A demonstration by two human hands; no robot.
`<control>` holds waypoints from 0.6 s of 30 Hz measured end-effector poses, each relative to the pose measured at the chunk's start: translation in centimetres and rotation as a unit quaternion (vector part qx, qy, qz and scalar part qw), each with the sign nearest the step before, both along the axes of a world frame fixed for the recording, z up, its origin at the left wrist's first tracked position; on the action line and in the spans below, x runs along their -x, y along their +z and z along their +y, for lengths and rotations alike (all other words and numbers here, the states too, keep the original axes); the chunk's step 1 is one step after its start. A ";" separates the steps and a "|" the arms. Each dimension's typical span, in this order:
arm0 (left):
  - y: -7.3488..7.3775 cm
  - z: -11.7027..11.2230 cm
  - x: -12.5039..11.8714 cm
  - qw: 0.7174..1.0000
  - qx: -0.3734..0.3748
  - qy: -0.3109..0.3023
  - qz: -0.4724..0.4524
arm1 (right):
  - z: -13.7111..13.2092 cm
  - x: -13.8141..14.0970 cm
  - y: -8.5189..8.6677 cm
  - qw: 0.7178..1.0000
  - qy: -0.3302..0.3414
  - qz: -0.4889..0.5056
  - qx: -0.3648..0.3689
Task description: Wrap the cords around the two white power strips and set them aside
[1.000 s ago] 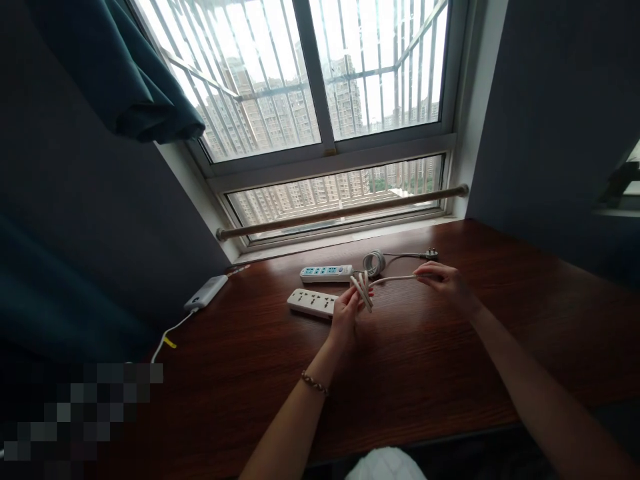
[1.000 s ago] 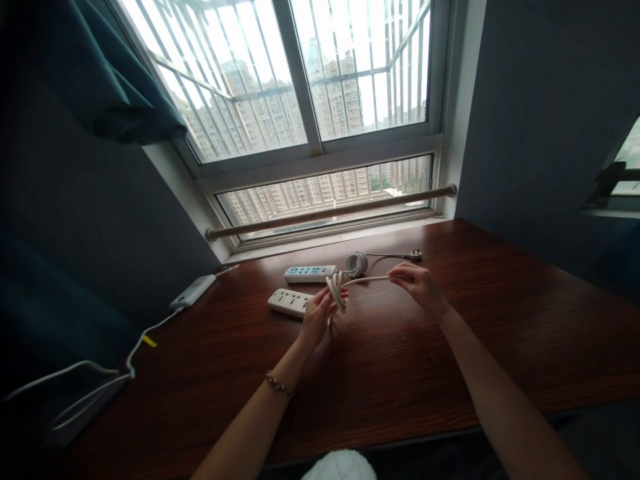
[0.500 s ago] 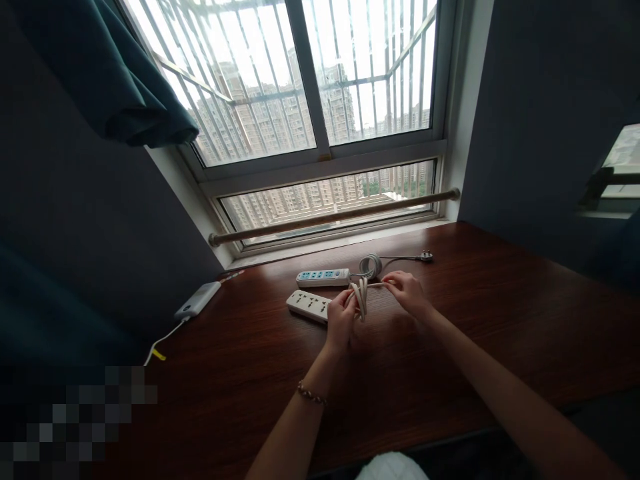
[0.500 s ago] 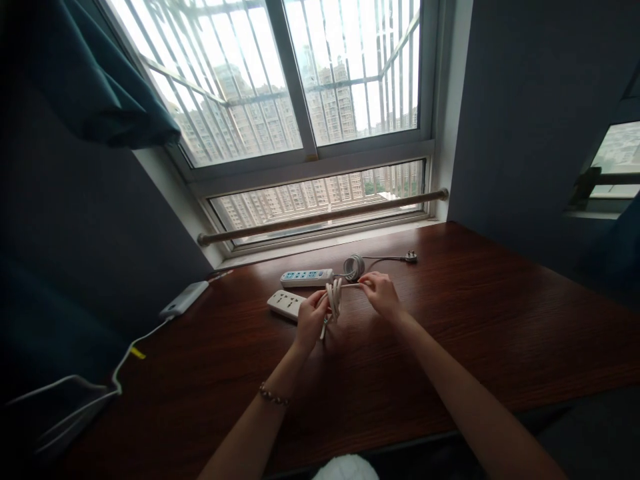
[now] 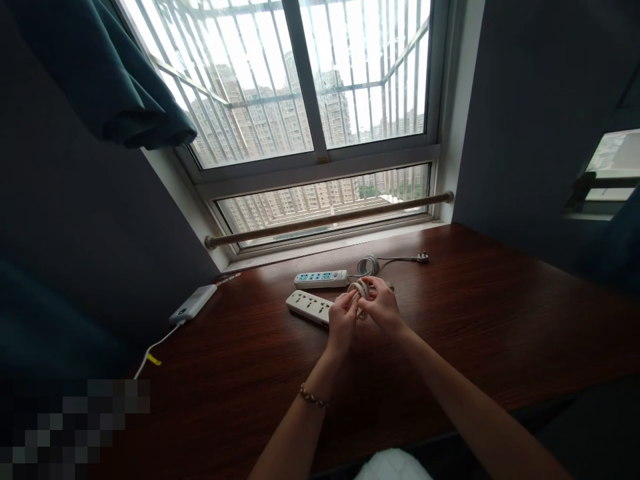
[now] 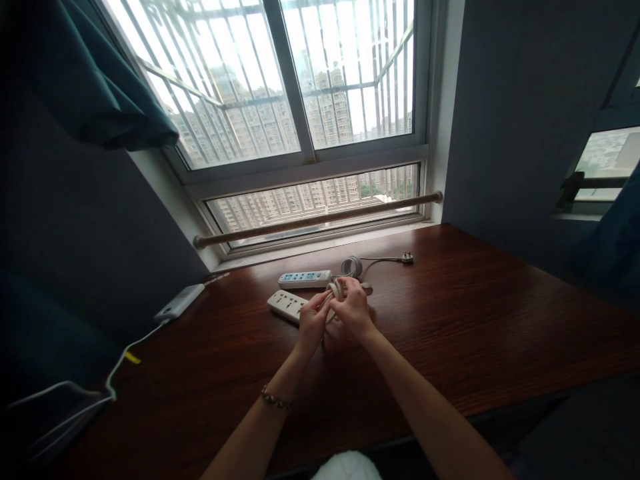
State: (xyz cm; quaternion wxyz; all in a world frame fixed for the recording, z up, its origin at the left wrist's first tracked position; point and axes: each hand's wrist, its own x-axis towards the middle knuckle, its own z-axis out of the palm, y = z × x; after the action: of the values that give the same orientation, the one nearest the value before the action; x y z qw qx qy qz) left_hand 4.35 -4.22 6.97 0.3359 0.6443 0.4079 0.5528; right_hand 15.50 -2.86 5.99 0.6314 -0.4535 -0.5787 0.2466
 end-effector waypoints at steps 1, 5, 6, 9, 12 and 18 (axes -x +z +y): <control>-0.1 0.0 0.0 1.000 -0.008 0.011 0.002 | 0.3 -0.4 -0.2 0.999 -0.007 0.022 0.025; -0.7 -0.5 0.8 0.998 0.021 0.045 -0.044 | 1.3 -1.9 -1.1 0.983 -0.034 0.104 0.146; -0.8 -0.7 1.3 0.995 0.043 0.049 -0.073 | 1.4 -2.2 -1.3 0.979 -0.035 0.125 0.160; -0.9 -1.6 3.0 0.973 0.112 0.074 -0.188 | 2.0 -2.6 -2.0 0.969 -0.033 0.170 0.177; -0.6 -2.5 5.1 0.935 0.154 0.077 -0.310 | 2.7 -2.7 -2.7 0.966 -0.038 0.173 0.187; 0.9 -3.6 6.0 0.886 0.171 -0.024 -0.430 | 1.8 -2.5 -2.1 0.978 -0.066 0.102 0.168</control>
State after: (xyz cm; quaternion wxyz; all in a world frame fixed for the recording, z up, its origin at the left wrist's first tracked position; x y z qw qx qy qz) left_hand -1.62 -7.82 7.87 0.5966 0.2860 0.2962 0.6889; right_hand 18.03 -1.11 3.90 0.6169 -0.5626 -0.4302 0.3434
